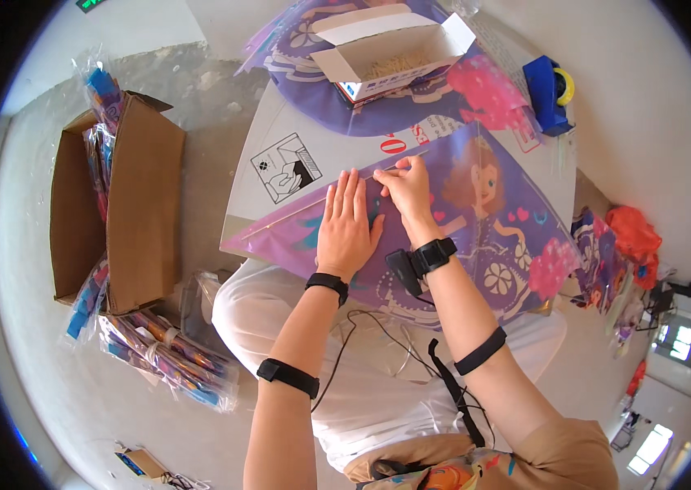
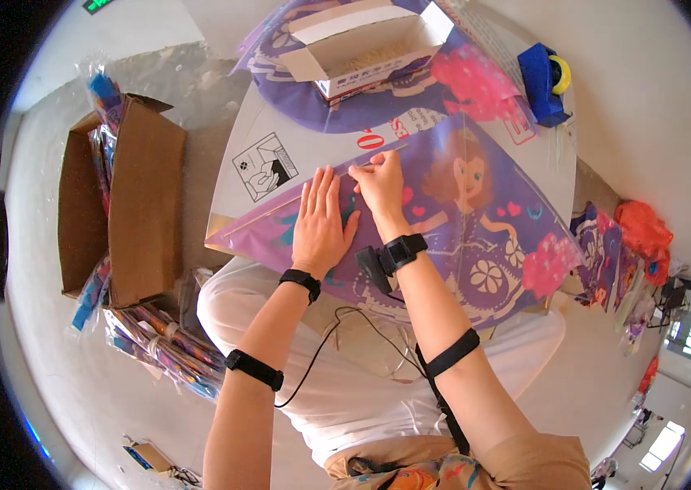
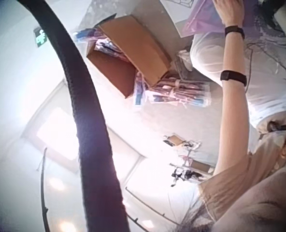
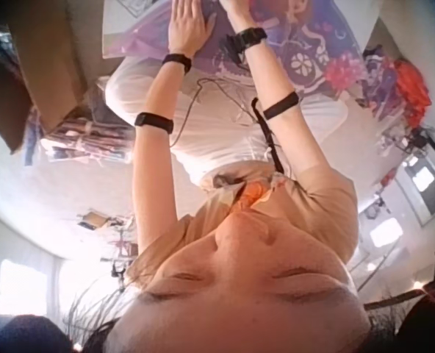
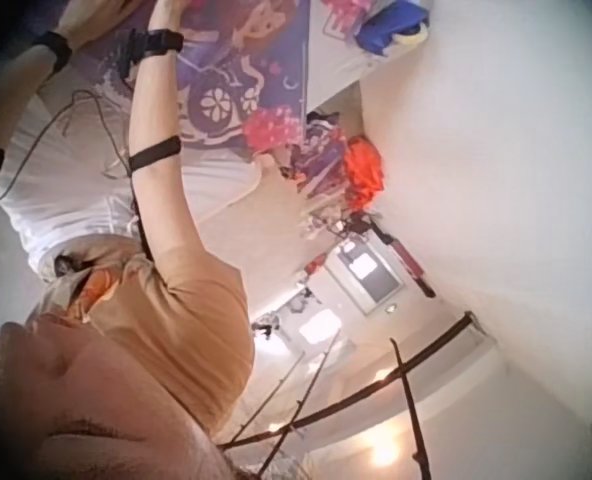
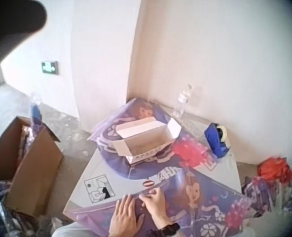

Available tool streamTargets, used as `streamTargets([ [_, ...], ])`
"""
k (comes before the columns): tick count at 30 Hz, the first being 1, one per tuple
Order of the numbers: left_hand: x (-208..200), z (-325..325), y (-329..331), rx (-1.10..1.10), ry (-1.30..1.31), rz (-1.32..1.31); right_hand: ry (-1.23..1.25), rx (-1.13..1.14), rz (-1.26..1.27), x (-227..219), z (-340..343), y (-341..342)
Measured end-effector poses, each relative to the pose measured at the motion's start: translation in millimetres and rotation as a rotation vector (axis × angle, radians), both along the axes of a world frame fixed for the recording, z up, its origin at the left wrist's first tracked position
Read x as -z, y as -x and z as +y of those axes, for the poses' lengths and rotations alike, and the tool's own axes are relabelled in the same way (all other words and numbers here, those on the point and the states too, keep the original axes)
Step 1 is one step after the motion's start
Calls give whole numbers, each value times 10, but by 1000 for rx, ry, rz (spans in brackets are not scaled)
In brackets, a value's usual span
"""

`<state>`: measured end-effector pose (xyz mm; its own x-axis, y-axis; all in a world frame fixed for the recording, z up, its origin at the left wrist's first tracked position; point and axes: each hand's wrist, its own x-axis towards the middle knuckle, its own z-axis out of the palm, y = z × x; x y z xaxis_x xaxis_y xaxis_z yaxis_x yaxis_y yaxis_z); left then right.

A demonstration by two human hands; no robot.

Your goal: Assembling a plastic kite by inserting supporting rods and securing parts with tape.

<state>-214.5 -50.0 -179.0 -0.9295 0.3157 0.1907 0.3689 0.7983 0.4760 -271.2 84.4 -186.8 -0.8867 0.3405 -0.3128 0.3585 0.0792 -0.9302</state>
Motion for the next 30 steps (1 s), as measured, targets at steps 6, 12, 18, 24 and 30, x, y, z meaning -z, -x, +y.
streamTargets([
  [6, 3, -15, 1, 8, -8, 14, -63, 37, -71, -18, -24, 59],
  [12, 0, -12, -8, 5, -25, 28, -103, 51, -137, -103, -69, 100],
  [18, 13, -5, 1, 8, 26, 40, -198, 84, -194, -123, -122, 234],
  [24, 29, -3, -17, 5, 27, 49, -226, -76, -300, -338, -87, 272],
  [30, 7, 13, -16, 13, 14, 37, -257, -244, -425, -434, 7, 441],
])
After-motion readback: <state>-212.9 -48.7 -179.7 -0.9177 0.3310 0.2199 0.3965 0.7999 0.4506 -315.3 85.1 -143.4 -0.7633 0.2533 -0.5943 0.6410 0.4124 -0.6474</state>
